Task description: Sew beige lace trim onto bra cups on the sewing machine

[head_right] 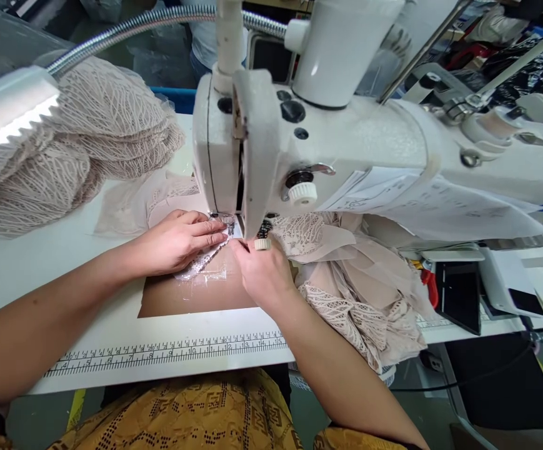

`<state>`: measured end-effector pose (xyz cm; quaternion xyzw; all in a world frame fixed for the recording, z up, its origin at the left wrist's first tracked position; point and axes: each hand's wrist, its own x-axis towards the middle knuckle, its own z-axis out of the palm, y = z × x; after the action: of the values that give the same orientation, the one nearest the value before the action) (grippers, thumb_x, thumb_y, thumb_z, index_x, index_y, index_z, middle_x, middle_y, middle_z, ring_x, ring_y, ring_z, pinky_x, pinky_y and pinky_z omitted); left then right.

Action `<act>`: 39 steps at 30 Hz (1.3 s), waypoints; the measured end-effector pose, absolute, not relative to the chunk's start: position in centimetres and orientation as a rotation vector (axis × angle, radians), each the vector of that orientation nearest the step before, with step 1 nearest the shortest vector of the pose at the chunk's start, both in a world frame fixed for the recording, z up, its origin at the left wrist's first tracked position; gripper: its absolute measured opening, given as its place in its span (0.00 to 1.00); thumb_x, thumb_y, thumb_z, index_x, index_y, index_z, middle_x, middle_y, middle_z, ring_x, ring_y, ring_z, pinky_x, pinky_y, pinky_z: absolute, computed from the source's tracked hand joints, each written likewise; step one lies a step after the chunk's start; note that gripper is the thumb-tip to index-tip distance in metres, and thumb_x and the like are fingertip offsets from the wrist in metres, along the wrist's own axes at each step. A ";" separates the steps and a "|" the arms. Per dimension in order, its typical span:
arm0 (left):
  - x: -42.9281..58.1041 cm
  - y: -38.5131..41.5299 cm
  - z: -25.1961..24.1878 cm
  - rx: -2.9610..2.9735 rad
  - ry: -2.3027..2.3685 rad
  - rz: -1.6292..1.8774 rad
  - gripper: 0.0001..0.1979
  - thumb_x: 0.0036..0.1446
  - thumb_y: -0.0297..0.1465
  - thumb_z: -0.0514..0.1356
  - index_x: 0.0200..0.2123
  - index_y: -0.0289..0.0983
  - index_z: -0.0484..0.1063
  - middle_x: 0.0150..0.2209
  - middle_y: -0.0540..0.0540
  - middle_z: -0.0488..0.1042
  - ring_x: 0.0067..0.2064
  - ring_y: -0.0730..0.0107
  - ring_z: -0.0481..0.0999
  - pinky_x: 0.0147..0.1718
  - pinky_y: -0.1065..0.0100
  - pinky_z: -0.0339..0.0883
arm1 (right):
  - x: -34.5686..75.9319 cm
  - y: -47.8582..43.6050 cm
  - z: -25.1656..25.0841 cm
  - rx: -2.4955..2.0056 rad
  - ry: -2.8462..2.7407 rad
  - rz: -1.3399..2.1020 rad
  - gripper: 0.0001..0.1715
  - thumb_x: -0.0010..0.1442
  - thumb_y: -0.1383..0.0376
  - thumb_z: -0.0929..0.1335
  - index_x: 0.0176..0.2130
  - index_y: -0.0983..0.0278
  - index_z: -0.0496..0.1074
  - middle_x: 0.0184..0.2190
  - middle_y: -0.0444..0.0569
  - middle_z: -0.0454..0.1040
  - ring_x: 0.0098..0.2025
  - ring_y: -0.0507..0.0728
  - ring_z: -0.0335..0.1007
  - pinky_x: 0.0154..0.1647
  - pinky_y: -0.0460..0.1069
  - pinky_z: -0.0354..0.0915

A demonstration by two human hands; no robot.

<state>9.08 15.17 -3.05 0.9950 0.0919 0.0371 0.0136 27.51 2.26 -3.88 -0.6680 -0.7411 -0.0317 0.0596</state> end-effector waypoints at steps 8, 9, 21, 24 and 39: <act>9.0 15.3 -3.2 3.077 0.377 0.160 0.22 0.62 0.26 0.52 0.59 0.38 0.67 0.62 0.42 0.66 0.50 0.53 0.67 0.42 0.57 0.60 | 28.1 2.0 -4.5 -1.828 -2.177 -0.071 0.26 0.58 0.77 0.62 0.53 0.62 0.74 0.38 0.51 0.74 0.40 0.59 0.63 0.33 0.51 0.57; 9.0 15.4 -3.3 3.076 0.379 0.171 0.22 0.62 0.26 0.52 0.59 0.38 0.67 0.62 0.41 0.66 0.51 0.53 0.67 0.42 0.57 0.60 | 28.2 2.0 -4.5 -1.815 -2.174 -0.070 0.26 0.59 0.77 0.62 0.53 0.62 0.74 0.38 0.50 0.75 0.39 0.59 0.63 0.34 0.51 0.58; 7.9 13.2 -0.3 3.017 0.595 -0.090 0.23 0.65 0.42 0.50 0.54 0.33 0.70 0.53 0.36 0.72 0.47 0.51 0.70 0.38 0.59 0.64 | 28.6 1.6 -4.3 -1.801 -2.084 -0.015 0.17 0.64 0.70 0.62 0.48 0.64 0.76 0.37 0.50 0.78 0.37 0.57 0.71 0.38 0.50 0.64; 7.5 12.4 0.8 2.943 0.571 -0.172 0.22 0.65 0.43 0.50 0.49 0.34 0.73 0.45 0.38 0.75 0.42 0.56 0.72 0.37 0.60 0.66 | 28.7 1.5 -4.3 -1.810 -2.072 0.002 0.16 0.64 0.70 0.62 0.48 0.64 0.76 0.37 0.50 0.79 0.37 0.56 0.72 0.37 0.50 0.64; 8.5 12.1 -1.9 2.876 0.310 0.154 0.18 0.65 0.32 0.52 0.55 0.33 0.70 0.57 0.38 0.70 0.50 0.55 0.71 0.49 0.57 0.66 | 29.1 0.5 -3.0 -1.576 -2.315 0.172 0.15 0.65 0.68 0.63 0.46 0.62 0.77 0.31 0.47 0.77 0.35 0.54 0.71 0.38 0.48 0.63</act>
<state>8.48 12.13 -1.89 0.9854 0.1063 0.0527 0.1219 29.09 0.45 -3.00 -0.5539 -0.8135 0.0604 0.1669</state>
